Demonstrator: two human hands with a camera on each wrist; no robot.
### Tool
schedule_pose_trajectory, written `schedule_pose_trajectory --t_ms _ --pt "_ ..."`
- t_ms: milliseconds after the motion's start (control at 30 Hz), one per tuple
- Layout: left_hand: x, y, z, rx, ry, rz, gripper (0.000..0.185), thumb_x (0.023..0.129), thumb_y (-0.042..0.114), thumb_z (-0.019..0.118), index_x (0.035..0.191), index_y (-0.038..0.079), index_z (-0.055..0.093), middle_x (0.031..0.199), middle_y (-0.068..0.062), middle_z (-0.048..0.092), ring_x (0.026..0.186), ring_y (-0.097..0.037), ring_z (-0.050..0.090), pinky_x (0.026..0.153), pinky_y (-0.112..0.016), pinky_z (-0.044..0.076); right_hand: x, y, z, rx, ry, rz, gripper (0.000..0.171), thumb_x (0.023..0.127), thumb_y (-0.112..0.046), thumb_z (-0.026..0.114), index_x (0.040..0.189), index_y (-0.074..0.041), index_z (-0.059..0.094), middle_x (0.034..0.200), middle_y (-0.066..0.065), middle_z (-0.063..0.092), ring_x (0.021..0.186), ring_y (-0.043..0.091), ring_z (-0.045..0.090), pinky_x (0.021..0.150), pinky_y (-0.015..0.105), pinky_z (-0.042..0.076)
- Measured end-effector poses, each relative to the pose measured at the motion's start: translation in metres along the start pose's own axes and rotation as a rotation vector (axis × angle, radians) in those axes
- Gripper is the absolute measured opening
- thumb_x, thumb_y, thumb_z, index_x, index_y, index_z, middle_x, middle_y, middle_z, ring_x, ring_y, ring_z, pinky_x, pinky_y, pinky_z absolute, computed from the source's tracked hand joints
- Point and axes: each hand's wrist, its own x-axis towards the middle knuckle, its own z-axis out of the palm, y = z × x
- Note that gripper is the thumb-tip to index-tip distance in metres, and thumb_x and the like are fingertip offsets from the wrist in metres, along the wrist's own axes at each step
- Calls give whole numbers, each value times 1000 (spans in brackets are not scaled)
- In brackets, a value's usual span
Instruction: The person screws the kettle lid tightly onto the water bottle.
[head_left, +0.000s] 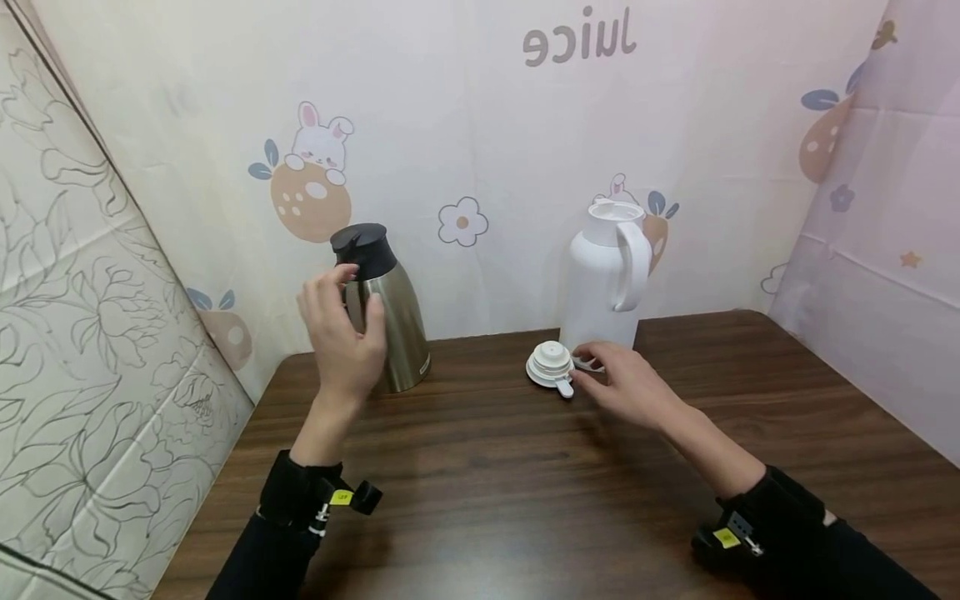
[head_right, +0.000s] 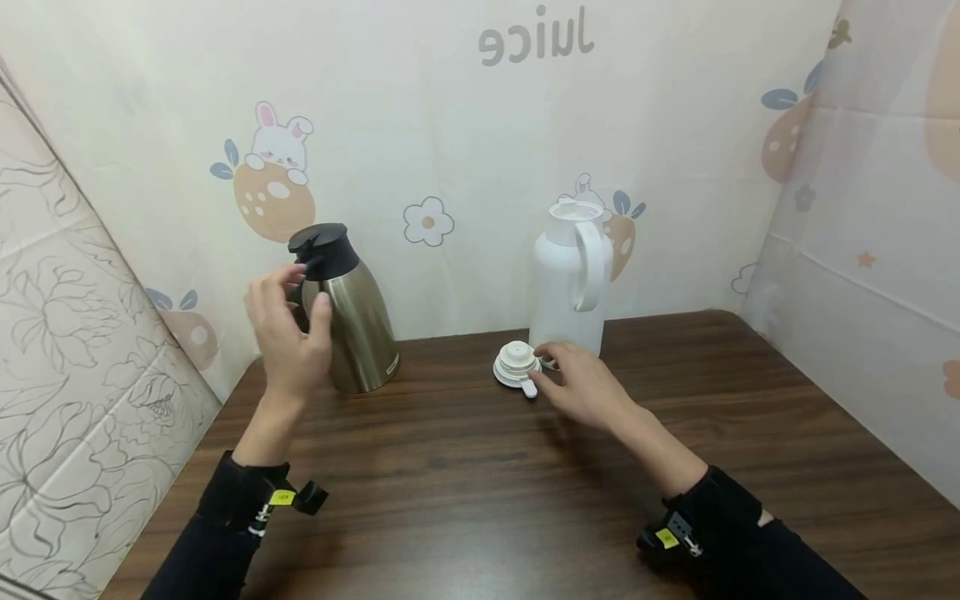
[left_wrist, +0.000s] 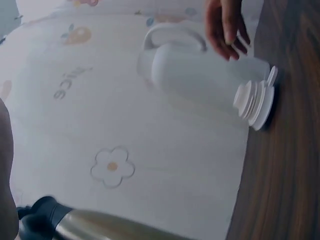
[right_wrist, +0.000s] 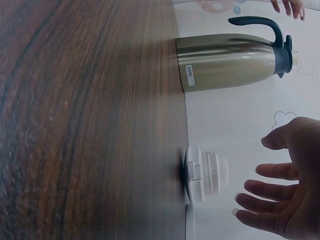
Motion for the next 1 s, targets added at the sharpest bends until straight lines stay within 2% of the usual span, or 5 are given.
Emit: schedule_pose_trajectory --t_ms 200,400,633,867,1000 --pt "-17 19 33 -18 -187 3 42 87 27 58 121 2 57 111 -14 55 101 -32 48 84 -42 37 1 6 0 -4 -18 29 32 96 -30 65 119 -9 62 115 10 66 103 29 64 86 47 52" --pt "-44 19 79 36 -418 -87 44 87 30 64 123 5 57 116 -12 56 106 -28 52 85 -41 45 2 11 -3 -12 -34 66 33 96 -31 63 120 -8 61 116 12 65 103 29 64 86 47 52" --pt "-75 19 126 128 -689 -190 55 90 43 62 132 8 52 121 -8 52 112 -24 50 89 -39 47 1 20 -3 -33 -42 96 38 97 -36 61 122 -7 61 118 12 65 105 29 64 87 48 51" --pt "-98 25 157 220 -918 -162 67 89 53 61 139 12 45 132 -8 52 120 -24 51 94 -39 48 -2 25 -5 -72 -16 65 38 98 -33 62 123 -5 61 119 14 65 104 33 64 86 50 51" --pt "-105 30 170 232 -993 -167 72 87 56 63 141 13 45 136 -8 52 122 -23 53 95 -38 49 -5 28 -6 -87 -12 55 40 98 -34 61 123 -3 62 119 15 66 104 33 65 85 51 51"
